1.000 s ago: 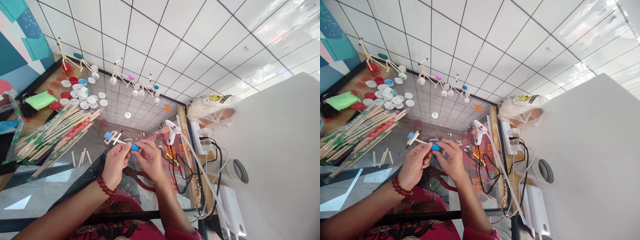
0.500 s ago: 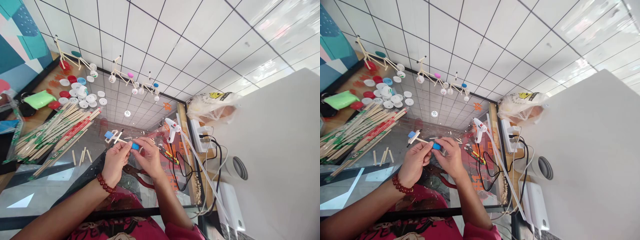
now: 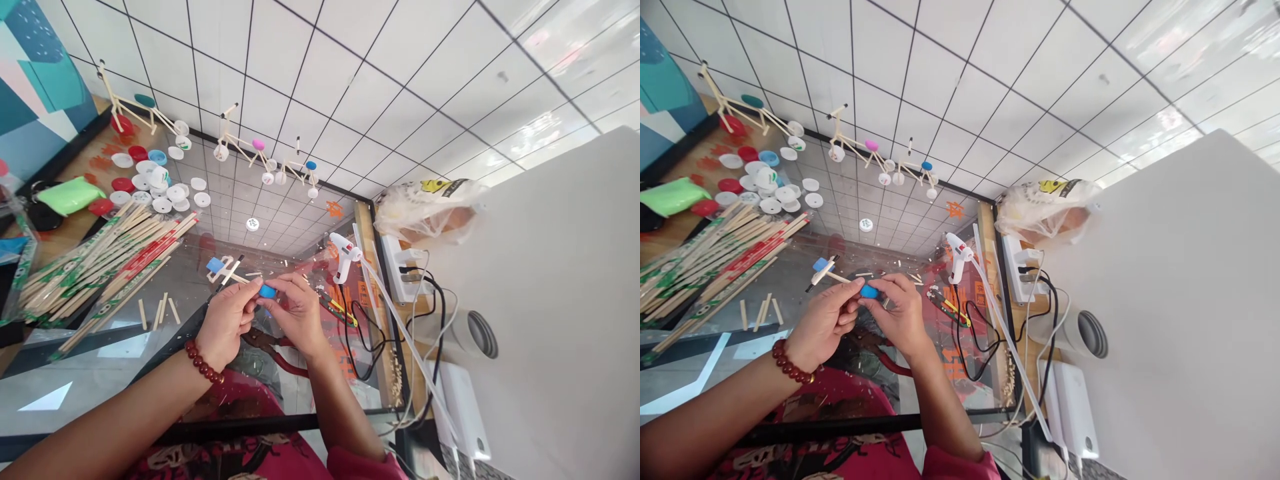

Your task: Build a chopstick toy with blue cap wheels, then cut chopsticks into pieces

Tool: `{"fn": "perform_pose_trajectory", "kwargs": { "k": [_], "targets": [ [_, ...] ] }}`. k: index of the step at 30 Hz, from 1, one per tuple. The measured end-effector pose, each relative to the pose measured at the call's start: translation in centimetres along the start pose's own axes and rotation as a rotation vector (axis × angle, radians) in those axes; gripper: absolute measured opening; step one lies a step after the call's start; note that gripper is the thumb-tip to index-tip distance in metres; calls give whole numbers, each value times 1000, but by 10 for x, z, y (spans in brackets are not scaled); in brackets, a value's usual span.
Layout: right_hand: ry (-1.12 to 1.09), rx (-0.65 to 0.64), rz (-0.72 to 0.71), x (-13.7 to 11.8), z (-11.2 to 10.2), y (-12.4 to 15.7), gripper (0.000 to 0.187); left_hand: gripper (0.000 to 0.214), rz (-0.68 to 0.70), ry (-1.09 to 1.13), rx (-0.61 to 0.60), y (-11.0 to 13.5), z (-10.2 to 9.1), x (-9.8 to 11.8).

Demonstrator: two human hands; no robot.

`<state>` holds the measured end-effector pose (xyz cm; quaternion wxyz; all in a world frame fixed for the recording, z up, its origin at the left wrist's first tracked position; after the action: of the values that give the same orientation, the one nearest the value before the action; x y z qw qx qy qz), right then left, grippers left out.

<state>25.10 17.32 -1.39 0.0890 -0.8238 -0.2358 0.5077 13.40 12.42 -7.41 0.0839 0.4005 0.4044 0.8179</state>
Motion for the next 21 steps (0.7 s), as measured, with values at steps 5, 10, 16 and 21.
{"fn": "perform_pose_trajectory", "kwargs": {
  "k": [5, 10, 16, 21],
  "targets": [
    [23, 12, 7, -1, -1, 1, 17, 47, 10, -25, 13, 0, 2, 2],
    [38, 17, 14, -1, -2, 0, 16, 50, 23, -14, 12, 2, 4, 3],
    [72, 1, -2, -1, -2, 2, 25, 42, 123, 46, -33, 10, -4, 2],
    [59, 15, -6, -2, 1, 3, 22, 33, 168, 55, -65, 14, -9, 0]
  ]
}}
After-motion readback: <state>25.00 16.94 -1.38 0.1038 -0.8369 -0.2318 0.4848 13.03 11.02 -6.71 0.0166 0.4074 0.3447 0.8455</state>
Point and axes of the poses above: each hand's wrist, its own y-axis away from the middle knuckle, its own z-axis out of the palm, x = y × z, the point moved 8 cm from there along -y, towards the middle knuckle, and after that the axes turned 5 degrees about x, right-handed, at the moved point
